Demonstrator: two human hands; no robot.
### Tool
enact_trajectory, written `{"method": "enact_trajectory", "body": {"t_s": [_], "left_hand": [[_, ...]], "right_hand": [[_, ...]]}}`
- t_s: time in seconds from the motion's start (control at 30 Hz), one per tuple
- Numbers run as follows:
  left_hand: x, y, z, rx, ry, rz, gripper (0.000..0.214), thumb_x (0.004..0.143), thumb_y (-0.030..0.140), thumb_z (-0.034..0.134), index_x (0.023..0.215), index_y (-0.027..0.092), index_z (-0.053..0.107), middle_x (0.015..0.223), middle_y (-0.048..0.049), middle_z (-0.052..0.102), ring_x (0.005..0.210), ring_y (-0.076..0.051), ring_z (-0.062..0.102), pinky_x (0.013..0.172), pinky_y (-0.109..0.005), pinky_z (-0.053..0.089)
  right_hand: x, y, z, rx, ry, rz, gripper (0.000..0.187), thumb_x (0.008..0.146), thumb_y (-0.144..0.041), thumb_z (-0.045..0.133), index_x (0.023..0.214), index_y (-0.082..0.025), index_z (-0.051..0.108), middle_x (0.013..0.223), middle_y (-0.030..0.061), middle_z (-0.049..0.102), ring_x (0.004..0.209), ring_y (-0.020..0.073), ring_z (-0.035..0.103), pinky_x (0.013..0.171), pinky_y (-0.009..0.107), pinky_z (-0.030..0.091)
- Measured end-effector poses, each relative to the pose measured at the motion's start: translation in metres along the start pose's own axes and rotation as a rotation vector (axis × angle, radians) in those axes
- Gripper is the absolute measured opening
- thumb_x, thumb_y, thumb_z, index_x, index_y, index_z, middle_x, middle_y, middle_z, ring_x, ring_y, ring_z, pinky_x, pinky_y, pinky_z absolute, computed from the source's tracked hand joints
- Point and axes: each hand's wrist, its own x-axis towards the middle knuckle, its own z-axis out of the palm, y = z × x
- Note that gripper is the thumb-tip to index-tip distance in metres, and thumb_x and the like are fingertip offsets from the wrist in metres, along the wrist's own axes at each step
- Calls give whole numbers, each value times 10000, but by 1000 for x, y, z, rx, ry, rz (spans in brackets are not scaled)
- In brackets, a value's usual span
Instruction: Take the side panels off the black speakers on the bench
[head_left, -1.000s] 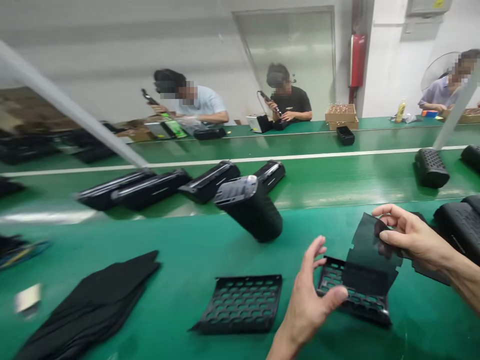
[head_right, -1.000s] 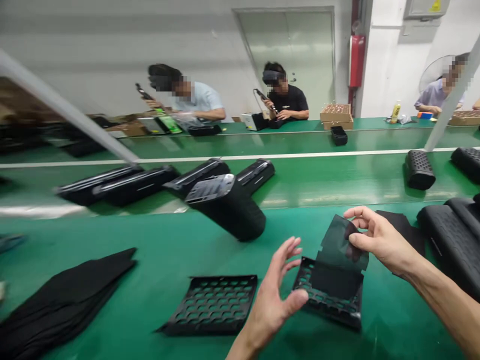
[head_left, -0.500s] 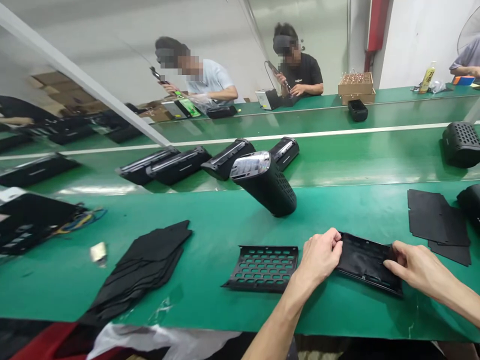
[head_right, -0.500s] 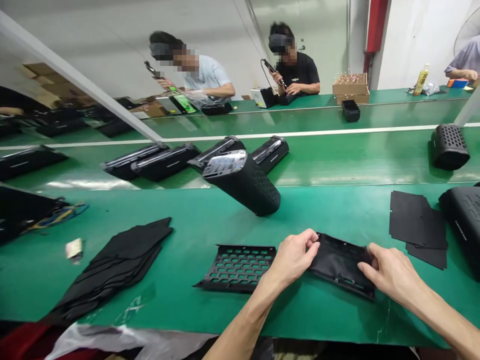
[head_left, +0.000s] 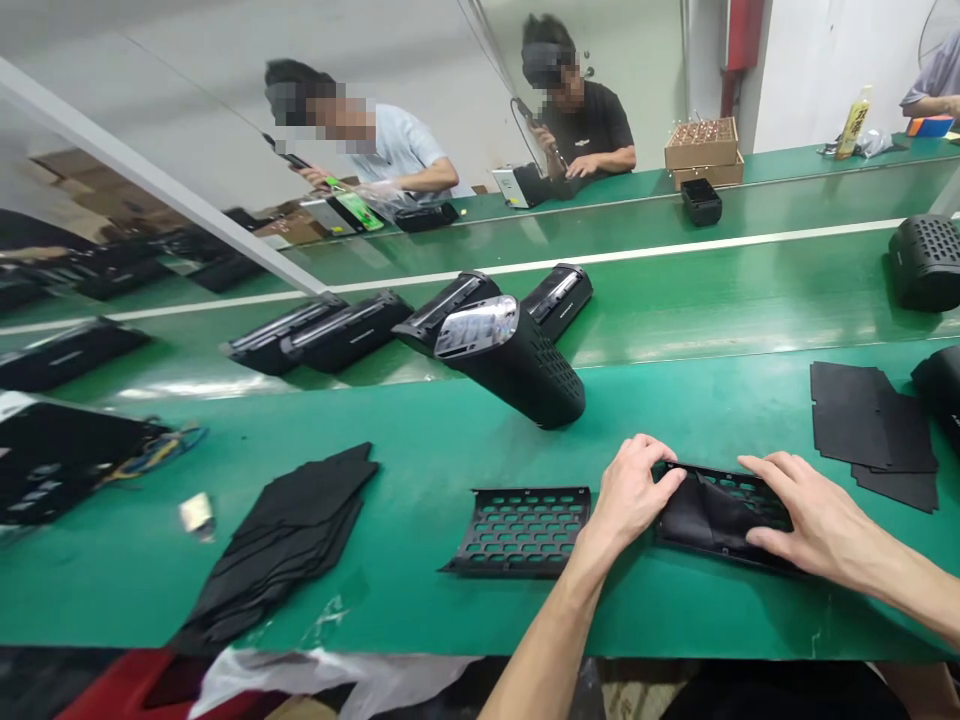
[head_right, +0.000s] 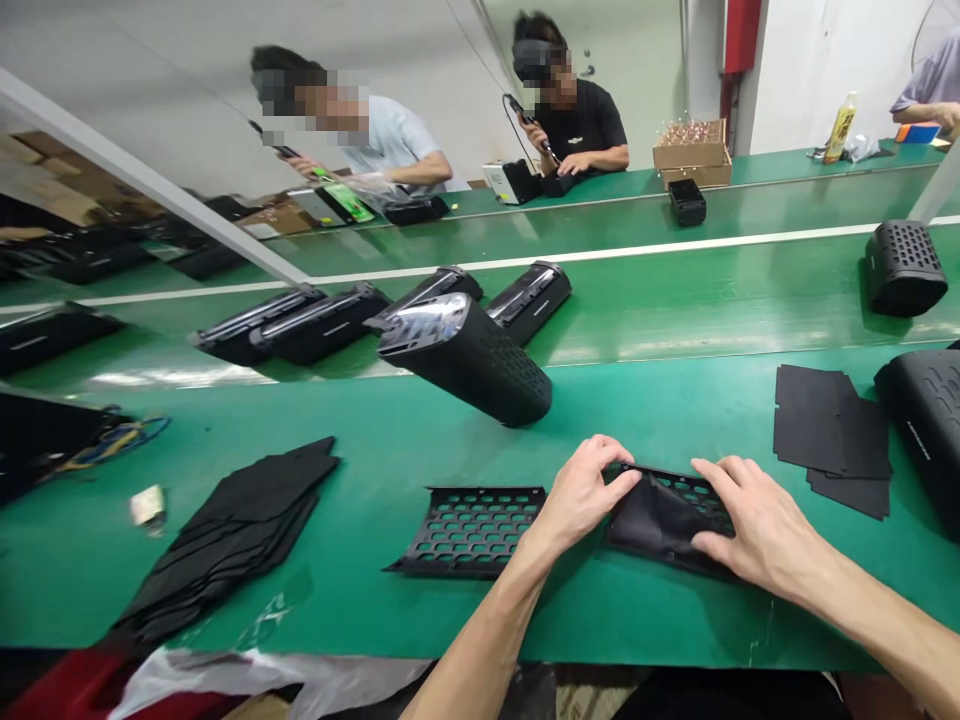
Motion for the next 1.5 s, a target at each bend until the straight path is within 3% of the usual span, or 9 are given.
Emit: {"method": "enact_trajectory", "body": {"t_s": [0.23,0.4,0.5,0.77,0.9,1.0,1.1,1.27,1.5], "left_hand": [[-26,4,1,-859,-142,-267,463,790,580,815,894,235,525,578,115,464,471,-81,449,478,-186,372],[-51,2,19,-1116,-50,-427,636,709,659,889,950,253,463,575,129,528,385,-85,510,423,-211,496],[-59,0,23,-1156,-42,-460,664,676,651,918,957,254,465,567,126,545,388,-95,522,413,-230,529],[-66,-1,22,-1135,14,-455,653,649,643,942,917,232,511,560,119,532,441,-66,498,459,-161,446],[-72,-3,25,-1099,16,-434,584,711,638,908,930,221,563,601,99,538,480,-70,514,499,-170,426],[-76,-3,28,-1082,8,-438,585,711,656,902,955,207,617,660,62,586,564,-94,565,560,-191,456],[-80,-1,29,-1105,49,-445,595,694,658,914,976,198,663,745,30,630,677,-111,587,649,-205,484],[-85,7,33,-1171,80,-464,608,671,652,931,989,197,683,791,29,616,742,-116,535,695,-207,466],[-87,10,34,-1071,45,-458,528,797,674,814,1007,210,673,803,27,594,717,-125,512,675,-219,463]], "right_hand": [[-1,10,-12,382,27,191,339,1065,-431,479,1364,-285,544,1235,101,724,923,247,731,799,408,613],[-18,11,-20,178,117,-136,241,1000,-224,551,1220,-300,613,1623,124,450,1489,362,473,1106,565,532],[-18,19,-17,22,64,-286,340,995,-137,535,1262,-305,660,1657,134,389,1561,394,357,1132,626,500],[-7,13,-19,134,122,-305,157,1071,-207,486,982,-238,611,1439,173,558,1368,321,555,1025,501,556],[-10,-11,-33,370,155,-20,215,1075,-324,472,893,-244,554,1008,90,672,955,230,678,824,372,556],[-7,-19,-42,699,-85,349,360,1037,-578,495,893,-248,514,660,-14,592,559,150,551,556,275,453],[-5,-14,-44,873,-303,560,479,900,-711,593,905,-244,487,596,-26,615,426,102,437,447,231,297],[-12,-5,-42,538,-467,516,360,928,-561,550,801,-229,490,602,4,657,471,103,412,503,253,262],[-21,1,-43,144,-283,317,161,958,-329,500,822,-244,512,649,-13,593,589,173,488,579,308,314]]}}
